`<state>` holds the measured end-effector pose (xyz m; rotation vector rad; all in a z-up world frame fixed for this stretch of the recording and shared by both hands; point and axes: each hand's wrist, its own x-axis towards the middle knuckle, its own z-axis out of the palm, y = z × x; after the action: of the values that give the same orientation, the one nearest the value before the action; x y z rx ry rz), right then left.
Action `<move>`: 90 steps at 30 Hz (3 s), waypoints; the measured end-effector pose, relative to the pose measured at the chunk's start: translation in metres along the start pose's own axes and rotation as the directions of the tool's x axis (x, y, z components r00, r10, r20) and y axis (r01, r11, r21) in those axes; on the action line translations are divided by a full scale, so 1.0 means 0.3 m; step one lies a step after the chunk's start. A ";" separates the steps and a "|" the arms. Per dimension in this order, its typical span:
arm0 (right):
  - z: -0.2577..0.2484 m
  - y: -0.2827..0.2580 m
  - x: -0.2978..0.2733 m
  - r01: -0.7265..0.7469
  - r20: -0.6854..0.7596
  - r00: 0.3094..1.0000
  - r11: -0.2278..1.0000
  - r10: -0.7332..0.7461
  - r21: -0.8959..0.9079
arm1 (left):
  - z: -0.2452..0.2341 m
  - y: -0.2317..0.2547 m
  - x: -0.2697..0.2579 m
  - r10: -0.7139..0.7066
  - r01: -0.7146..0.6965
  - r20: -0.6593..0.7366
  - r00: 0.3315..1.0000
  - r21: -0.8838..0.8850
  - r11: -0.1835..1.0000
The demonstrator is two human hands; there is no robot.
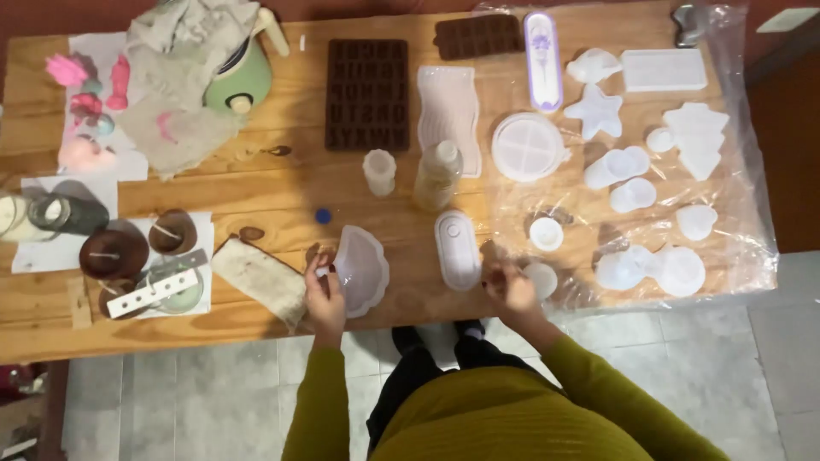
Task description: Applying a release agent or oil to various silicone candle molds to prepare them for wax pouring.
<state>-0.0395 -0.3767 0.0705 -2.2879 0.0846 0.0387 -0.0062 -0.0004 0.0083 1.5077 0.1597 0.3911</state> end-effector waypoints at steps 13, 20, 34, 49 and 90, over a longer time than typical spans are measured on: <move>0.028 -0.097 0.146 -0.096 0.055 0.995 0.985 0.089 0.144 | 0.348 0.240 -0.277 -0.120 0.088 0.086 0.989 0.314 0.945; -0.112 -0.110 0.362 0.059 0.336 0.923 0.931 -0.188 0.360 | 0.478 0.456 -0.272 -0.514 0.590 0.419 0.748 -0.775 0.227; 0.025 -0.374 0.685 0.574 0.012 0.758 0.675 -0.653 0.465 | 0.509 0.957 -0.443 -0.262 0.152 0.088 0.961 -0.960 0.234; -0.614 -1.118 0.310 0.999 0.651 -0.035 -0.029 -0.758 0.020 | 0.415 0.950 -0.401 -0.222 0.107 0.057 0.973 -0.970 0.218; -0.666 -1.175 0.234 0.861 0.870 0.117 -0.387 -0.480 -0.330 | 0.416 0.985 -0.370 -0.241 0.183 0.119 0.963 -0.947 0.262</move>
<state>0.0564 -0.2992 0.4628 -2.7021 -2.4408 -0.2849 -0.1115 -0.1516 0.2933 0.2119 0.1221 0.2100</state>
